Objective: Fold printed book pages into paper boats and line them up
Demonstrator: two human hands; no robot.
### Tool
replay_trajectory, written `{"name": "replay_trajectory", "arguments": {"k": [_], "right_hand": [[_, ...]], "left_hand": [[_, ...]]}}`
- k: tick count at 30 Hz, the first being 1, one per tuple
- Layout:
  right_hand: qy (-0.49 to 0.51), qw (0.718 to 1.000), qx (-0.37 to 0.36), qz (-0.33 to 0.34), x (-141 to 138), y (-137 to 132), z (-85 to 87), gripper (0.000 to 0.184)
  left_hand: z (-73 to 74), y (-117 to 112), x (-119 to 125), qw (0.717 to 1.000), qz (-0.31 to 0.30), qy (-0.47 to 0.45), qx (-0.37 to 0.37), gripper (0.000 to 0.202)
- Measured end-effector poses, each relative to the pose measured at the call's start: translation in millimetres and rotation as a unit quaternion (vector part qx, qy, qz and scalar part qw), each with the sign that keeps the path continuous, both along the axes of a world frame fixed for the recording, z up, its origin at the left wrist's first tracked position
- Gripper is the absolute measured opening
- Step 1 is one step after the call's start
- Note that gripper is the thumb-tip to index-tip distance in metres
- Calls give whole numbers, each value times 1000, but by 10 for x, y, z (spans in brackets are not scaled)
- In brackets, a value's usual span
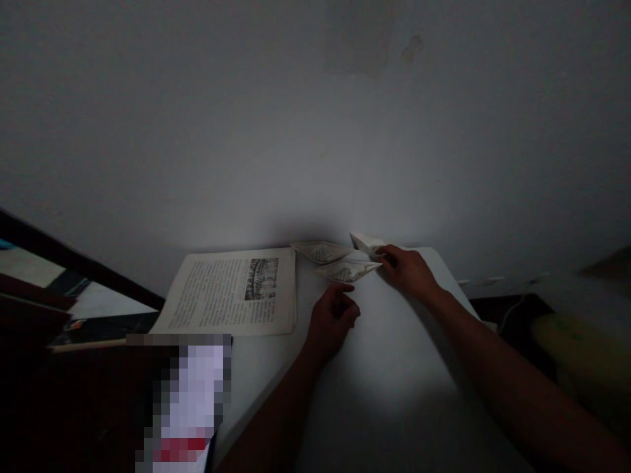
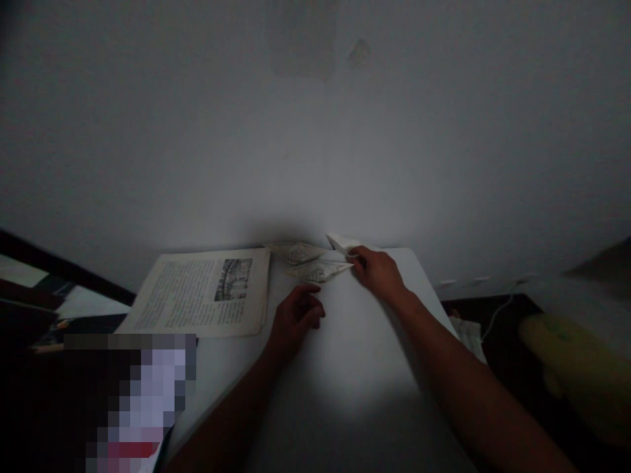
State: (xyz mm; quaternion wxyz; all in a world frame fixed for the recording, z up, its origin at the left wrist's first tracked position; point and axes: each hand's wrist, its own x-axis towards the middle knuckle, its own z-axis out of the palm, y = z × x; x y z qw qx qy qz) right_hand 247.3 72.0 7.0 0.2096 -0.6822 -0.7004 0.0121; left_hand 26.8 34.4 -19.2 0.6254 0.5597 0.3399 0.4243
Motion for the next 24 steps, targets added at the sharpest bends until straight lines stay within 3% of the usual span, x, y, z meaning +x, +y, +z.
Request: {"name": "replay_trajectory", "arguments": {"k": [6,16,21,24], "right_hand": [[-35,998,-13,-51,77,-13,-22,28],[-26,999,-22,23,-48,102,-27,28],[77,995,-6,61,8,-21,-43,47],[122,988,10,96,11,-142,-47,39]], "left_hand": [[-29,2,2,1000,6,-5,0,30],[13,1,-2,1000,8,-16,-14,31],[-7,0,-8,1000,7,-23,-12,32],[-8,3,-5,1000,5,-22,-16,32]]}}
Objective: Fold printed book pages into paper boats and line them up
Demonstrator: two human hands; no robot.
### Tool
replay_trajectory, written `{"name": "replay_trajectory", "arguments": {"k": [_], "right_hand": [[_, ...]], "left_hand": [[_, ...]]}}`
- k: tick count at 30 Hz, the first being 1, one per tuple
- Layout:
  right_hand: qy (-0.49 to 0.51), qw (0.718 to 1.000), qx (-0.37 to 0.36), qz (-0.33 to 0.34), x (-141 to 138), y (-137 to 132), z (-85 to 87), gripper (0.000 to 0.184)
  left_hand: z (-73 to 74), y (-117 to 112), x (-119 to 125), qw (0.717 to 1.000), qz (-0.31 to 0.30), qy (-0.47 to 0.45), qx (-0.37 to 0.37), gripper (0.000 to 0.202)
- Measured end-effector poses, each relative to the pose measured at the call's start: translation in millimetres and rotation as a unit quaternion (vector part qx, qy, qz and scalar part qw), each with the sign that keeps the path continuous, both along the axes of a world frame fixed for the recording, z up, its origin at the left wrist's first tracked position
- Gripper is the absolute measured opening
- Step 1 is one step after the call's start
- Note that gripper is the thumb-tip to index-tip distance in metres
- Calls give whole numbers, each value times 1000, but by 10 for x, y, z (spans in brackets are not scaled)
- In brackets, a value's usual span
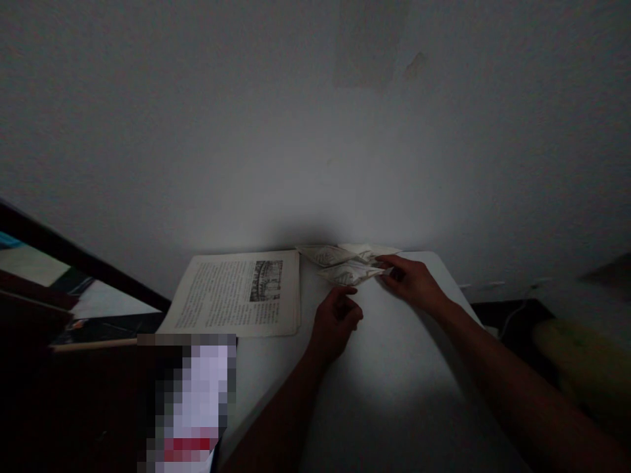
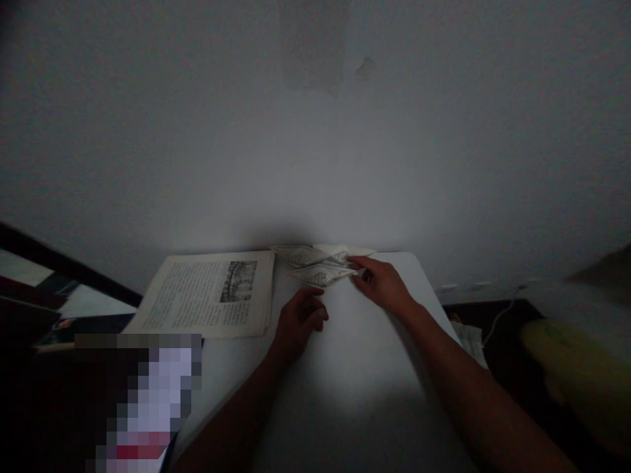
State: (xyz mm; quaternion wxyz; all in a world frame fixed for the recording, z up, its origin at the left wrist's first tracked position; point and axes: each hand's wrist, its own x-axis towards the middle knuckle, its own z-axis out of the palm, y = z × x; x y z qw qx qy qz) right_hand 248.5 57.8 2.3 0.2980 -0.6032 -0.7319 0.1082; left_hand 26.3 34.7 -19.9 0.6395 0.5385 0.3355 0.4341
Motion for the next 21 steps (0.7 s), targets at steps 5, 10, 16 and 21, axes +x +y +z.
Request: {"name": "replay_trajectory", "arguments": {"k": [5,10,16,21], "right_hand": [[22,996,34,74,-103,-109,35,22],[54,997,42,39,-56,-226,30,14],[130,977,112,-130,236,-513,-99,13],[179,924,164,-294,506,-572,-102,26]], "left_hand": [[15,0,0,1000,0,4,7,32],[49,-3,-2,1000,3,3,-1,32],[49,2,3,1000,1,11,3,33],[44,6,-3,1000,3,24,9,33]]}}
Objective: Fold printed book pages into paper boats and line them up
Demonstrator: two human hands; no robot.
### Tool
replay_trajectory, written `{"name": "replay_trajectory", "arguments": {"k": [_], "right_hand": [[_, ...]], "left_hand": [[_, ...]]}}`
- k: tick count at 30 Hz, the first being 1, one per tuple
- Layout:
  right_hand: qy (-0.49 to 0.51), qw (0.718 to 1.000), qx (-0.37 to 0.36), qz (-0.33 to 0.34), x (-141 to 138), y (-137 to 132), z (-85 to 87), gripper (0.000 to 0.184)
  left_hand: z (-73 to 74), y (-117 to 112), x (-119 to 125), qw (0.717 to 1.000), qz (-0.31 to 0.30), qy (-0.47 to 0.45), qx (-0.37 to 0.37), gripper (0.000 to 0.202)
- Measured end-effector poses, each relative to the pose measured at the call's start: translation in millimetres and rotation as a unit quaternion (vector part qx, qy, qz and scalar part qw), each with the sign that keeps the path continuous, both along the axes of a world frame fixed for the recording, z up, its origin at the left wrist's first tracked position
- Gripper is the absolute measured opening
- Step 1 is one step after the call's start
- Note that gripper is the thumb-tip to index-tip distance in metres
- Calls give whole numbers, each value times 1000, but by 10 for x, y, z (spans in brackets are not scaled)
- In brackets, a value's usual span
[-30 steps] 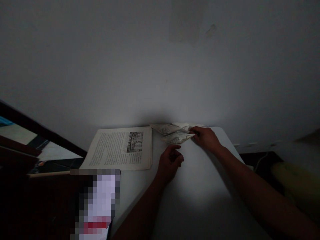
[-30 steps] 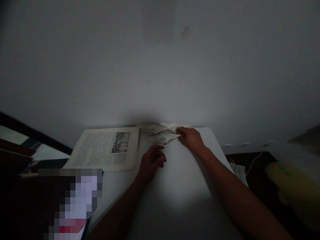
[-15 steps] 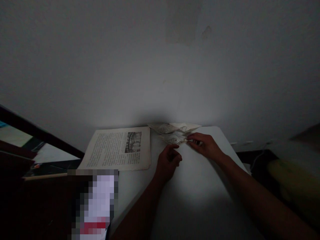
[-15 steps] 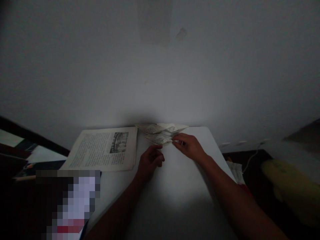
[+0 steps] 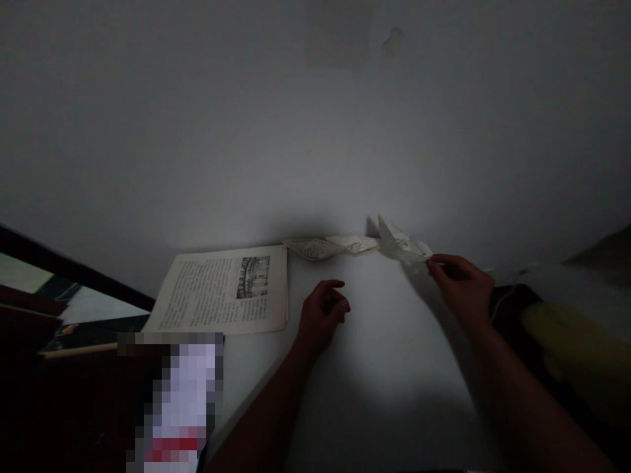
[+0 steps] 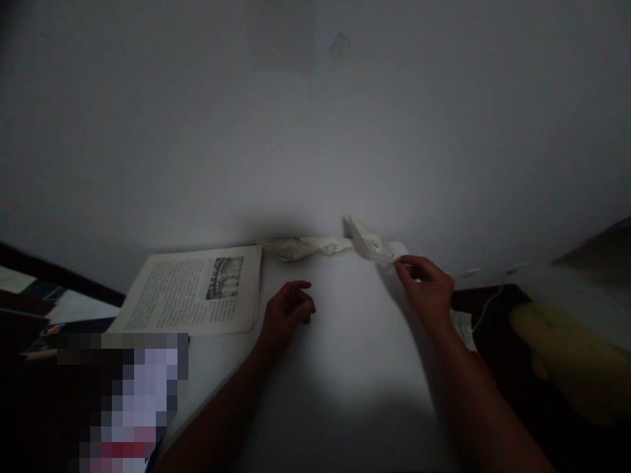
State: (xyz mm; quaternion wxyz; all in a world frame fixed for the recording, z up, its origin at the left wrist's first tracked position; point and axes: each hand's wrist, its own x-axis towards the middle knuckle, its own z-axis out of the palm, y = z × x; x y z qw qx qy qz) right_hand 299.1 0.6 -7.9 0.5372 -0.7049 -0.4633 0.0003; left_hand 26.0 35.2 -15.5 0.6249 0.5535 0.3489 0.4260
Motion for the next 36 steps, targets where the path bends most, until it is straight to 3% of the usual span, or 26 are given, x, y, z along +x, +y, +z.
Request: {"name": "replay_trajectory", "arguments": {"k": [4,11,15,21,26,29,33,36], "right_hand": [[-48,997,-36,-47,178,18,67,26],[-97,987,-119,42,308,25,-15,24],[-78,989,-110,58,273,70,-67,27],[-77,993,-86,35,156,24,-43,46],[-38,998,-47,-2,-152,-101,29,46],[16,994,-66,91,-461,-130,49,39],[34,965,-102,239,-808,-105,13,27],[16,950,-141,276,-904,-75,-72,24]], "left_hand": [[8,9,-10,1000,0,4,9,32],[-22,19,-16,1000,4,-1,14,31],[-33,15,-5,999,13,30,13,24],[-29,10,6,992,35,110,50,16],[-45,6,-2,984,52,152,77,18],[-38,4,-1,980,57,169,85,19],[-27,2,4,972,61,200,103,19],[-24,1,2,970,65,210,102,18]]}}
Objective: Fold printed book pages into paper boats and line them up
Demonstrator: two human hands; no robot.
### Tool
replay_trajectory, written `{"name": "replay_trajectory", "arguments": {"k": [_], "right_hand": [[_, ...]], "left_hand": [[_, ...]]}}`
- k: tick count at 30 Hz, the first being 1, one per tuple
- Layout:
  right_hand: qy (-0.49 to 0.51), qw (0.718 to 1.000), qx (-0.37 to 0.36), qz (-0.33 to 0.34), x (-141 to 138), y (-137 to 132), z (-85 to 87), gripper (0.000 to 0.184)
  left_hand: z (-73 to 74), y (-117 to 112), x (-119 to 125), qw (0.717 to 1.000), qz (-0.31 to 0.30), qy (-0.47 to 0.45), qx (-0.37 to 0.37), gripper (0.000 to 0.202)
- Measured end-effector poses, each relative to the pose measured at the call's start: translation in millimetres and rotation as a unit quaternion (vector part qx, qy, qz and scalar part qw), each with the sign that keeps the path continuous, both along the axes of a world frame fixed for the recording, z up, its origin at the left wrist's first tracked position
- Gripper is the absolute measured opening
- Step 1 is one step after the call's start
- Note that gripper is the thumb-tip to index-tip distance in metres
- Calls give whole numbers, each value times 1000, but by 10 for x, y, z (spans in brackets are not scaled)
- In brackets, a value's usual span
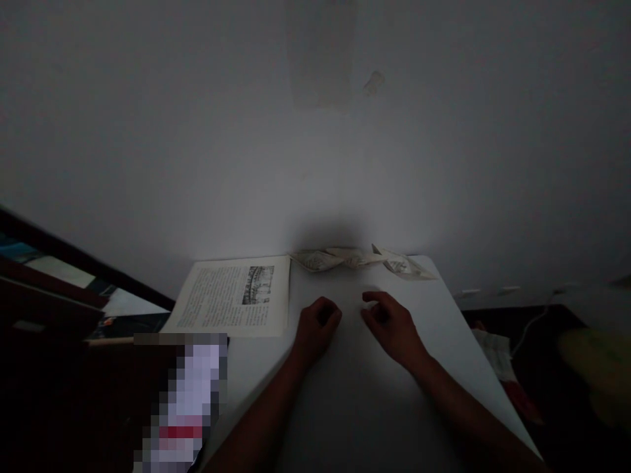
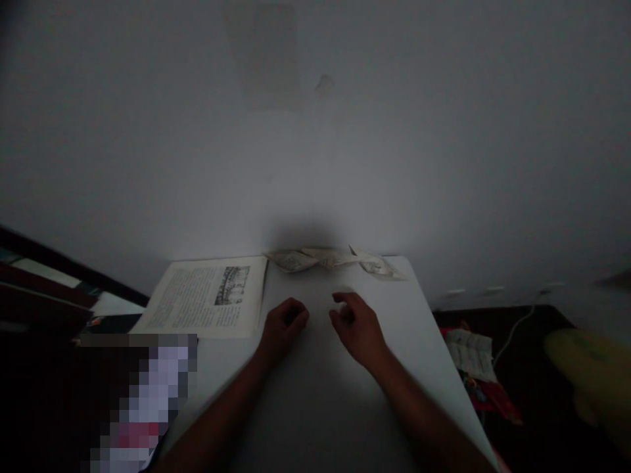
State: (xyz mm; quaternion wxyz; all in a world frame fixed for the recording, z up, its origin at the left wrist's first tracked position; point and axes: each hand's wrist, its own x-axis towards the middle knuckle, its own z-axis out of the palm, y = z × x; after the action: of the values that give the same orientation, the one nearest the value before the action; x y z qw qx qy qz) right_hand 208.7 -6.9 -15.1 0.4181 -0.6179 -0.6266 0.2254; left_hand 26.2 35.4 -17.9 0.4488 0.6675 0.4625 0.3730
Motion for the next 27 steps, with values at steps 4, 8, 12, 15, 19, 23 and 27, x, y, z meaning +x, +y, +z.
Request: {"name": "replay_trajectory", "arguments": {"k": [4,8,12,15,19,23,27], "right_hand": [[-20,1000,-8,-2,8,27,-92,21],[-9,999,-24,-20,24,43,-75,24],[-15,999,-35,-20,27,49,-56,26],[-24,999,-36,-19,35,49,-77,26],[-23,999,-35,-23,36,44,-108,27],[-36,999,-20,-32,16,38,-132,28],[-44,999,1,-29,-11,33,-151,28]], "left_hand": [[5,-5,16,1000,7,12,9,16],[32,-57,67,998,9,50,28,15],[138,-178,-37,987,56,128,81,12],[279,-237,-314,946,138,245,161,11],[432,-179,-726,861,190,443,164,27],[472,-52,-878,831,145,528,93,44],[500,10,-852,824,103,555,45,42]]}}
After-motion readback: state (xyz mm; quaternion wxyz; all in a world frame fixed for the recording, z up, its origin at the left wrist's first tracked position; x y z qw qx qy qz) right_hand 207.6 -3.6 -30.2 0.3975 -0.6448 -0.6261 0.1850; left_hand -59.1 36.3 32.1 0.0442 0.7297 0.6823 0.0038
